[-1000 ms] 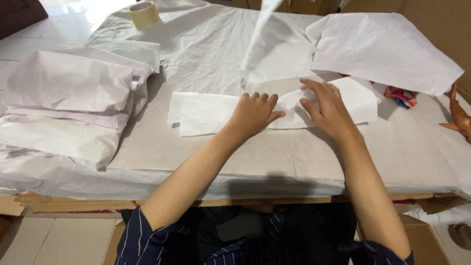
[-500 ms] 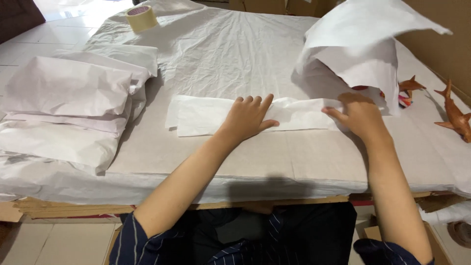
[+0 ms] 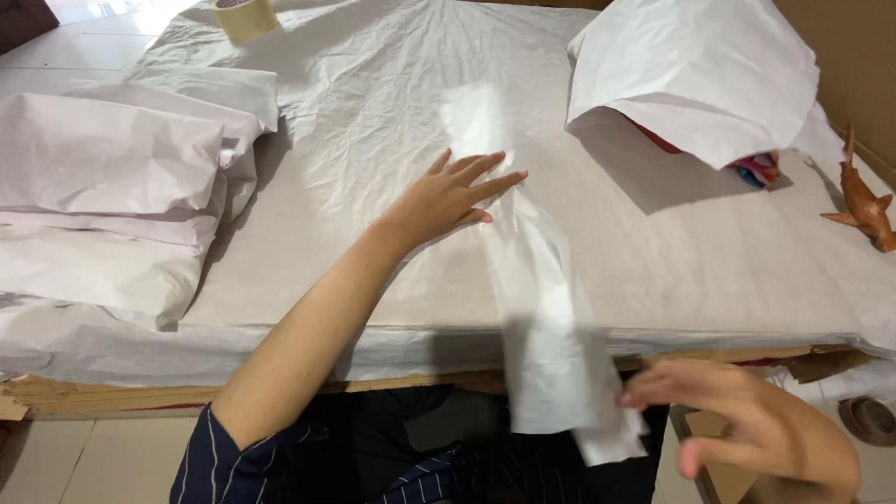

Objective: Wrapping a small wooden shark figurine in white tissue paper and securing it with adhesive tape from a dispenser.

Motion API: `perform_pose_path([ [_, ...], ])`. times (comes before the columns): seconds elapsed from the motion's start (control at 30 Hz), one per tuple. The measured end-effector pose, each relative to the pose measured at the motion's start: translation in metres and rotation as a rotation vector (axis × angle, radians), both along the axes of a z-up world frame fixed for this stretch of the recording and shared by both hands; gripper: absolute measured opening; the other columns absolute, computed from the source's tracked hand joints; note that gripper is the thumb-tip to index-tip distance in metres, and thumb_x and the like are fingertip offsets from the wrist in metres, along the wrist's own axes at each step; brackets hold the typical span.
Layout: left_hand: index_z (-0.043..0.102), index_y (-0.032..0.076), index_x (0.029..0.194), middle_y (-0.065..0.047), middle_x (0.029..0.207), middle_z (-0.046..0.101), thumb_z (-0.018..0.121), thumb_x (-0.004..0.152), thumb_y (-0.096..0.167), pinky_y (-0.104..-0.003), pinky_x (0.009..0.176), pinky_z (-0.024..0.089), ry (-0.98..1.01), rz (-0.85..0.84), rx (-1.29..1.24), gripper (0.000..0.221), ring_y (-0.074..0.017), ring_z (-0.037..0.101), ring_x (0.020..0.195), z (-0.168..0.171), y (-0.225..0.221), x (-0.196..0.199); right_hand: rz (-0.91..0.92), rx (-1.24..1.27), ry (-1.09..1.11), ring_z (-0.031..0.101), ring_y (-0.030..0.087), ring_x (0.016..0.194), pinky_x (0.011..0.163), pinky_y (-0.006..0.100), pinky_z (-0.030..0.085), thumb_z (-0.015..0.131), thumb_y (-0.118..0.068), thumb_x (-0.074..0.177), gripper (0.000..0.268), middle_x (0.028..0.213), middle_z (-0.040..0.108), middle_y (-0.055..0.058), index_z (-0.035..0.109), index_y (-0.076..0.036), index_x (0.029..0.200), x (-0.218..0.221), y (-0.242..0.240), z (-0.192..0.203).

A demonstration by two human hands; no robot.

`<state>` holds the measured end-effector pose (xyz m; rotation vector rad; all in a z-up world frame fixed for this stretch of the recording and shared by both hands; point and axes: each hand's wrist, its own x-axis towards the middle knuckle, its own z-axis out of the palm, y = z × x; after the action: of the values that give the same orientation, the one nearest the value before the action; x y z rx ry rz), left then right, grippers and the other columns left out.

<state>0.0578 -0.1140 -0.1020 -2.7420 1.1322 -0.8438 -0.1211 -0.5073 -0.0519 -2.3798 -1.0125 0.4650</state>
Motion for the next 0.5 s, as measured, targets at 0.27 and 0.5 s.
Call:
perform_pose_path([
  [0.27, 0.016, 0.023, 0.164, -0.024, 0.164, 0.035, 0.054, 0.105, 0.008, -0.055, 0.102, 0.051, 0.17, -0.076, -0.21, 0.072, -0.0469, 0.058, 0.128, 0.0, -0.02, -0.032, -0.203, 0.151, -0.23, 0.052, 0.029, 0.135, 0.112, 0.057, 0.044, 0.057, -0.019, 0.094, 0.077, 0.171, 0.025, 0.005, 0.02, -0.031, 0.16, 0.033, 0.062, -0.024],
  [0.5, 0.007, 0.002, 0.162, -0.034, 0.163, 0.028, 0.046, 0.106, 0.011, -0.057, 0.105, 0.046, 0.238, -0.026, -0.274, 0.069, -0.0464, 0.065, 0.115, -0.023, -0.028, -0.076, -0.089, 0.258, -0.287, 0.026, 0.028, 0.158, 0.119, 0.042, 0.034, 0.054, -0.008, 0.098, 0.068, 0.171, 0.024, 0.009, 0.03, -0.025, 0.159, 0.033, 0.08, -0.034],
])
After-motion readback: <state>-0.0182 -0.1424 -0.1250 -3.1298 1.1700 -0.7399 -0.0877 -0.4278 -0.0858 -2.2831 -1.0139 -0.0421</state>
